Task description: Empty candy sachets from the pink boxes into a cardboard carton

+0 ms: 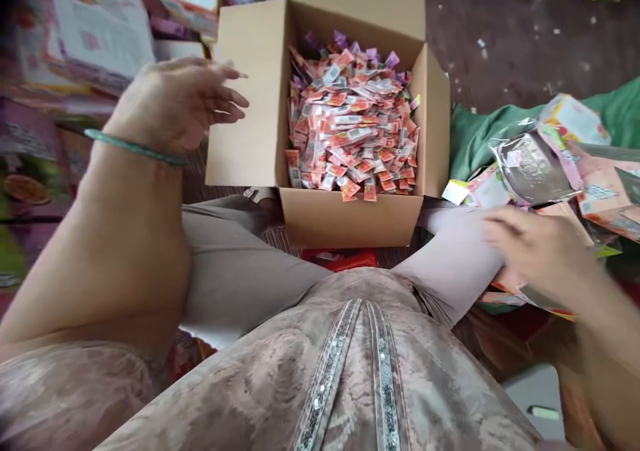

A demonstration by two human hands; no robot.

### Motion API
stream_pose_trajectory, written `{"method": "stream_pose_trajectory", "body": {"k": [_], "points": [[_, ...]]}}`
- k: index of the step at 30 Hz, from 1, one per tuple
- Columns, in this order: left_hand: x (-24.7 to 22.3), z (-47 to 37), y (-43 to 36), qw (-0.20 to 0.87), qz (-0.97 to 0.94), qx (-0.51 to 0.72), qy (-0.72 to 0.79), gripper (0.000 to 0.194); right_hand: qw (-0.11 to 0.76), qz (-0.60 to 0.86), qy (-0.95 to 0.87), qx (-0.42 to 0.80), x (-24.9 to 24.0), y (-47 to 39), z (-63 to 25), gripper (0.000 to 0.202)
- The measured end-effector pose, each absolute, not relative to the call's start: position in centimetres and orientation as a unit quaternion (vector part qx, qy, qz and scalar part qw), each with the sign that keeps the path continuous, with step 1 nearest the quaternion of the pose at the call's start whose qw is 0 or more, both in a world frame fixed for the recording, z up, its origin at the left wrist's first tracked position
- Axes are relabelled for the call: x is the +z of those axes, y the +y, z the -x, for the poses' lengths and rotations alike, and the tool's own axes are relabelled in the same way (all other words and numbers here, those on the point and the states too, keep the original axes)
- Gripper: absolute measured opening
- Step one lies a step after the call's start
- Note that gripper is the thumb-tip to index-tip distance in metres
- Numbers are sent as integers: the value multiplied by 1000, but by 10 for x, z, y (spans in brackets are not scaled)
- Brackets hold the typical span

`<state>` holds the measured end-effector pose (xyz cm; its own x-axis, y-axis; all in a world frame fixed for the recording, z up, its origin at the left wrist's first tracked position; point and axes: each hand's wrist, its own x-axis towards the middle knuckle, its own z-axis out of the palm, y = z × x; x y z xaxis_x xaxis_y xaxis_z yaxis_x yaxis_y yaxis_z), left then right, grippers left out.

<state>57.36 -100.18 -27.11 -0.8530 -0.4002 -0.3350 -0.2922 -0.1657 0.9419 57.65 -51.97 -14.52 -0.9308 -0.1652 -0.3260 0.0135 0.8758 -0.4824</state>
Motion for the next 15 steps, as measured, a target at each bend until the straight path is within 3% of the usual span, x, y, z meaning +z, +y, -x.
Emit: {"method": "stream_pose_trajectory", "body": {"k": [3, 6, 9, 12, 15], "points": [[-298, -587, -986, 14, -231, -622, -748, 41, 364, 284, 855, -235, -238, -624, -589, 44], [-338, -610, -965, -36, -155, -574, -803, 47, 524, 385, 757, -69, -348, -688, -585, 40], [-378, -621, -951, -80, -102, -576, -807, 37, 526, 363, 768, 46, -425, -709, -573, 16], [-408, -618, -951, -72, -139, -620, -769, 21, 504, 360, 783, 54, -468, -709, -562, 38], [-423, -613, -957, -58, -163, -608, -775, 13, 518, 378, 765, 49, -497, -710, -562, 35]]}}
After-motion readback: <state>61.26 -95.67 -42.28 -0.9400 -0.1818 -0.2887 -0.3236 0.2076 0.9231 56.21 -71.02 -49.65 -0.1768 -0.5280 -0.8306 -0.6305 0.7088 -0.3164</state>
